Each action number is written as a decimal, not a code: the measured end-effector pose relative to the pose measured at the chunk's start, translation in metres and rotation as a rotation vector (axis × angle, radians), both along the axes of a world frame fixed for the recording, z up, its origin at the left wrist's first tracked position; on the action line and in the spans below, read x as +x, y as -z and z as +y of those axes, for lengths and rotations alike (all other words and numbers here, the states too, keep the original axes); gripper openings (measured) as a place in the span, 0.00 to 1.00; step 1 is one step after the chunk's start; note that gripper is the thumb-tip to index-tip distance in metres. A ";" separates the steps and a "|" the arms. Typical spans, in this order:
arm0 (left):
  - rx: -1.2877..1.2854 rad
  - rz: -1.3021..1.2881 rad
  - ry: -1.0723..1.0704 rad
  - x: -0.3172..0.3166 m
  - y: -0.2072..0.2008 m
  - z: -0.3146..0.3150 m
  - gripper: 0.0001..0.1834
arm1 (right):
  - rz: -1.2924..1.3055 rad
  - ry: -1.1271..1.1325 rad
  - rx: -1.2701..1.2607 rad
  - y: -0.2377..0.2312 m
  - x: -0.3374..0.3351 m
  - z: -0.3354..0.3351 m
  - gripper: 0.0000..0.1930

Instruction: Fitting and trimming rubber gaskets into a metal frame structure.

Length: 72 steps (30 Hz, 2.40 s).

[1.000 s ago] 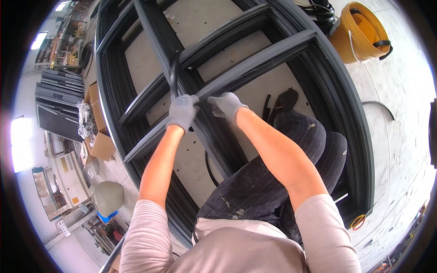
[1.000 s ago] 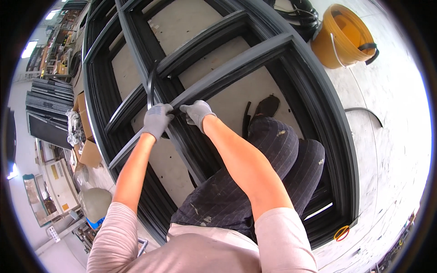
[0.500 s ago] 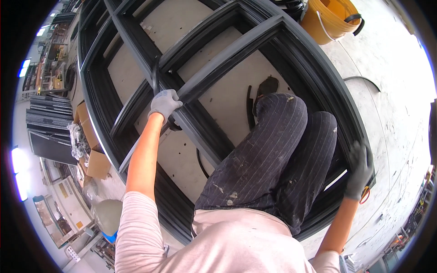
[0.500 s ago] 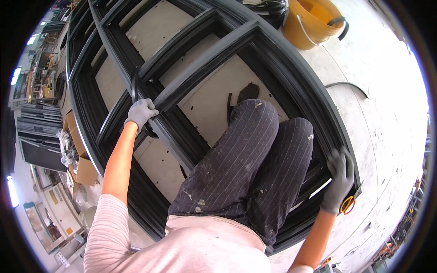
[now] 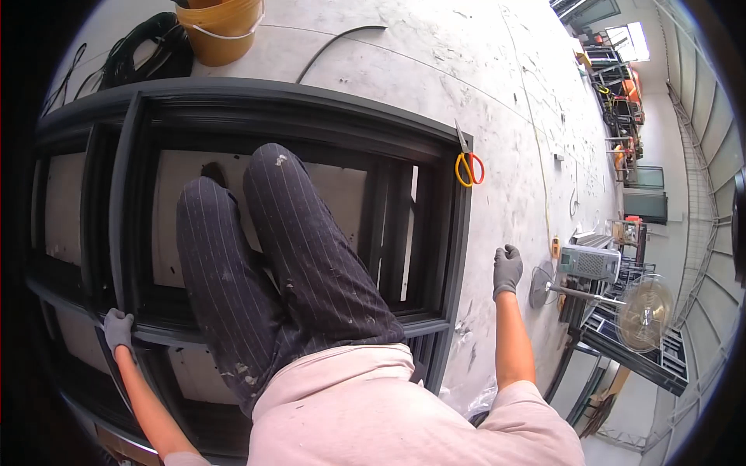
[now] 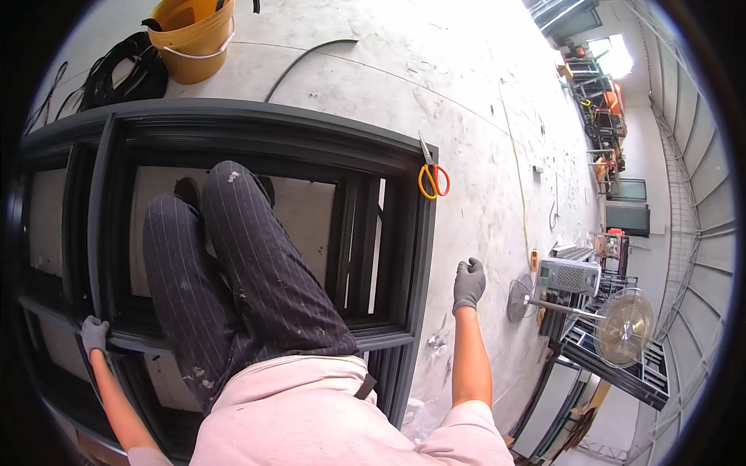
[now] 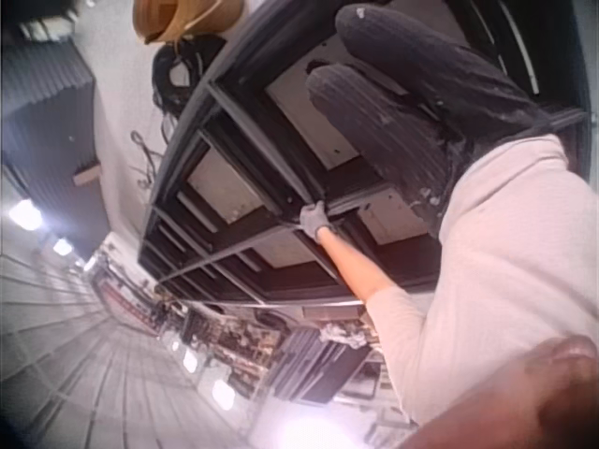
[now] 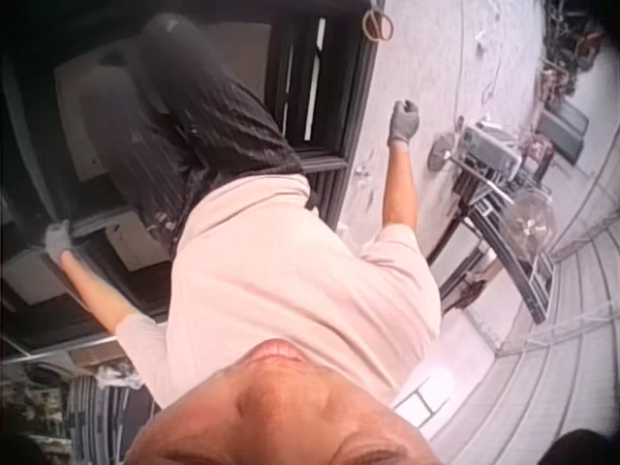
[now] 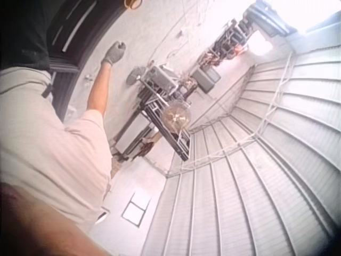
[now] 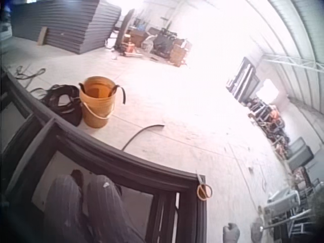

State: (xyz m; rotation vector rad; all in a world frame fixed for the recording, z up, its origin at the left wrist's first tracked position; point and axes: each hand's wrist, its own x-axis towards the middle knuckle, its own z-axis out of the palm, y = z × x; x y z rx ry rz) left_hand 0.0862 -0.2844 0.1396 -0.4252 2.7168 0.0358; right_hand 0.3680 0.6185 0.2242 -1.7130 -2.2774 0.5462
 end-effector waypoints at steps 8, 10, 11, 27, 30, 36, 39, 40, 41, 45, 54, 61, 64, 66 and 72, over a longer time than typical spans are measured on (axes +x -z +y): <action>0.038 -0.119 0.037 -0.010 -0.041 0.053 0.23 | -0.122 -0.619 0.342 0.046 -0.083 0.051 0.18; 0.032 -0.128 0.013 0.013 -0.067 0.049 0.25 | -0.341 -0.640 0.148 0.042 -0.152 0.042 0.17; 0.059 -0.161 0.060 -0.019 -0.048 0.085 0.25 | -0.193 -0.652 0.075 0.049 -0.133 0.129 0.18; 0.112 -0.236 -0.154 -0.029 -0.062 0.083 0.18 | -0.594 -0.601 0.166 0.095 -0.205 0.146 0.30; 0.161 -0.223 -0.082 -0.033 -0.045 0.078 0.19 | -0.325 -0.394 -0.142 0.100 -0.206 0.165 0.25; 1.233 -0.463 -0.598 -0.005 -0.061 0.099 0.12 | 0.238 -0.680 -0.816 -0.006 -0.301 -0.062 0.21; 1.556 -0.345 -0.664 -0.003 -0.095 0.149 0.15 | 0.261 -0.975 -0.990 -0.076 -0.337 -0.188 0.24; 1.565 -0.334 -0.679 0.000 -0.103 0.158 0.15 | 0.118 -0.986 -1.204 -0.102 -0.348 -0.234 0.27; 1.614 -0.300 -0.660 0.000 -0.104 0.169 0.16 | 0.040 -1.144 -1.298 -0.115 -0.354 -0.271 0.30; 1.672 -0.185 -0.634 -0.007 -0.138 0.200 0.19 | -0.535 -1.791 -1.479 -0.117 -0.386 -0.360 0.31; 1.732 -0.054 -0.681 -0.021 -0.165 0.218 0.16 | -1.031 -2.001 -1.077 -0.127 -0.422 -0.410 0.30; 1.779 -0.079 -0.678 -0.027 -0.168 0.224 0.10 | -0.975 -1.981 -1.121 -0.114 -0.426 -0.414 0.28; 1.727 -0.078 -0.672 -0.028 -0.166 0.227 0.07 | -0.930 -1.980 -1.127 -0.107 -0.424 -0.412 0.29; 1.727 -0.080 -0.671 -0.027 -0.164 0.227 0.06 | -0.922 -1.981 -1.155 -0.106 -0.424 -0.412 0.29; 1.670 -0.136 -0.583 -0.031 -0.166 0.229 0.07 | -0.883 -1.946 -1.248 -0.101 -0.424 -0.406 0.29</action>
